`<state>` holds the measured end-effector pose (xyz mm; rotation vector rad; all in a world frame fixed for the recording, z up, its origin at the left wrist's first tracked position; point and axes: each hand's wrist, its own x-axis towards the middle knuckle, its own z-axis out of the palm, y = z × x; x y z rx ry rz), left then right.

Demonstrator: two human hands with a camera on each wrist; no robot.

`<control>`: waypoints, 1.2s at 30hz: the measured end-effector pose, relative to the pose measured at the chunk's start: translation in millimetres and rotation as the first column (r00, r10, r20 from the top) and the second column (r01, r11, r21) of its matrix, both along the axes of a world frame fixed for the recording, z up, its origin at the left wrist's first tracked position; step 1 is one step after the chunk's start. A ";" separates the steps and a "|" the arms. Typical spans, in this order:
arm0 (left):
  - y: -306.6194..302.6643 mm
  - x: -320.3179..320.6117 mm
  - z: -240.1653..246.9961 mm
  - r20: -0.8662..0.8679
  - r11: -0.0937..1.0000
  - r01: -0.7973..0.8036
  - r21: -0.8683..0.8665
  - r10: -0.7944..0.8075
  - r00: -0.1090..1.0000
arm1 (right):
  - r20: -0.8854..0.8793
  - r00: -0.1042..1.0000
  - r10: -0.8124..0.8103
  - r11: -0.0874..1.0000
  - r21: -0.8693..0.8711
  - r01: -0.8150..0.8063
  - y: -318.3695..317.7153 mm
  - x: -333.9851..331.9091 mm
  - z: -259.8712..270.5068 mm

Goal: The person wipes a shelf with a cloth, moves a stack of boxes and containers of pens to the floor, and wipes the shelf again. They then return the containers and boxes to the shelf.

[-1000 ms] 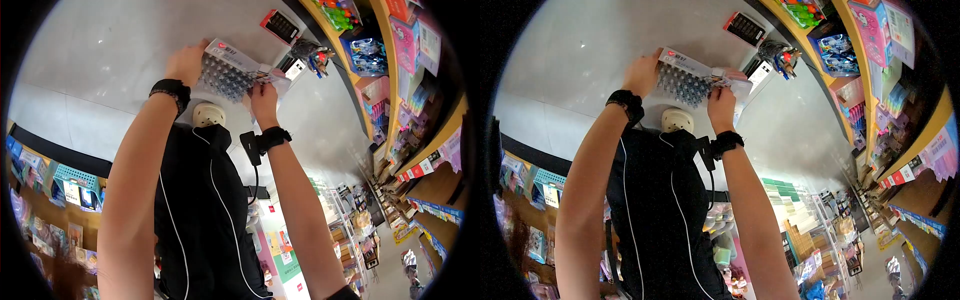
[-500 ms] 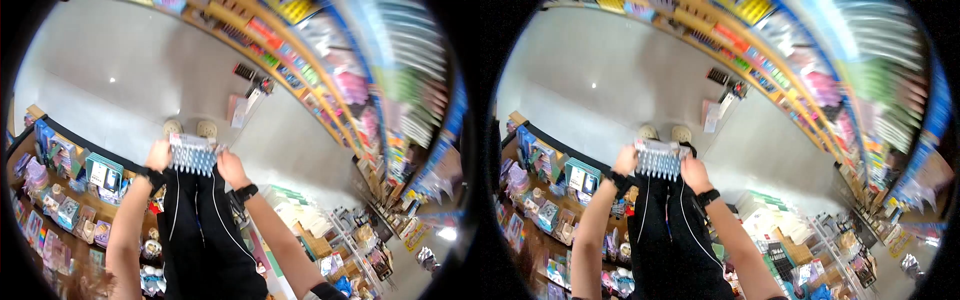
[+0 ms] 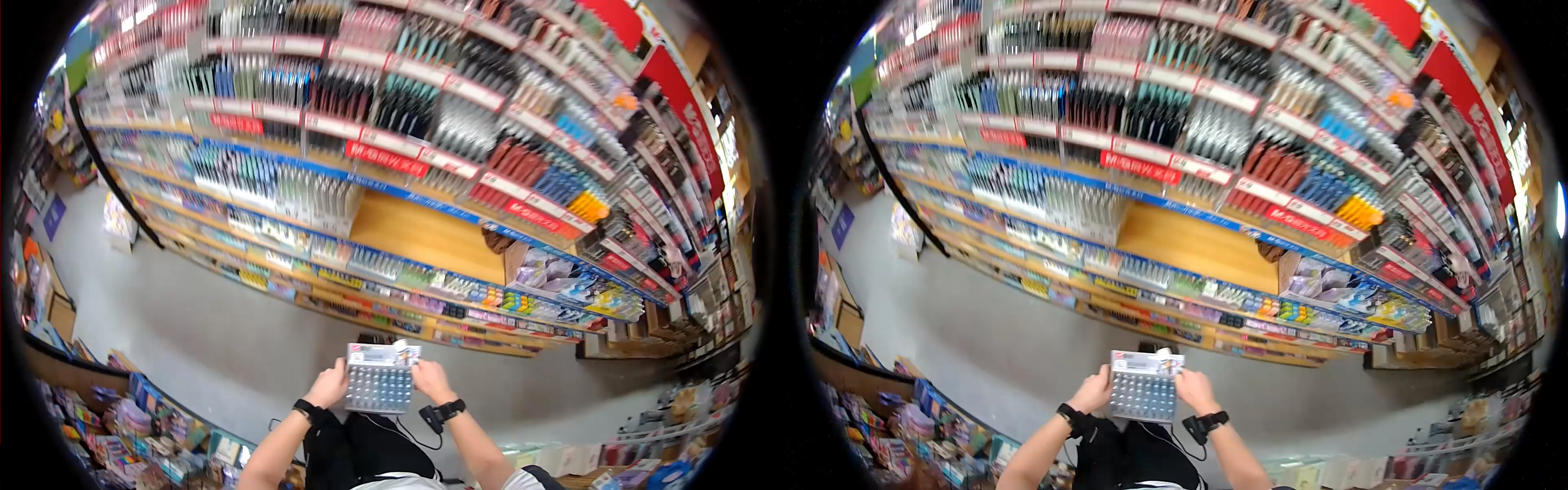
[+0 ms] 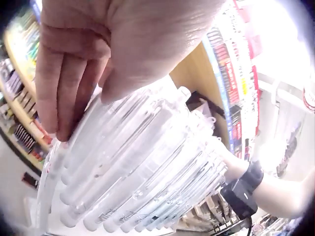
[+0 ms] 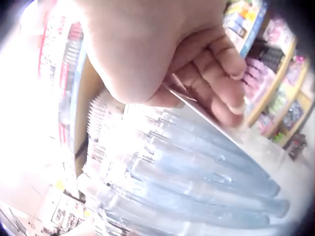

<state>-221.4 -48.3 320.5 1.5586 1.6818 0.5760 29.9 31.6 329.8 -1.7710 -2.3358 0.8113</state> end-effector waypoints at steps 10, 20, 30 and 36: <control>136.5 26.6 85.4 -0.137 0.915 0.030 0.403 0.027 0.990 | -0.469 0.813 -0.344 0.937 -0.226 0.266 120.2 36.7 93.7; 257.0 -2.4 124.7 -0.078 0.839 -0.037 0.542 0.093 0.993 | -0.599 0.703 -0.382 0.921 -0.185 0.342 227.5 -3.3 129.8; 287.1 -38.8 115.4 0.171 0.869 -0.101 0.484 0.019 0.985 | -0.393 0.896 -0.209 0.952 0.130 0.278 294.8 -24.6 101.8; 286.7 -41.4 145.1 0.332 0.959 -0.066 0.274 -0.031 0.943 | -0.388 0.896 -0.217 0.964 0.061 0.260 298.5 -26.2 114.0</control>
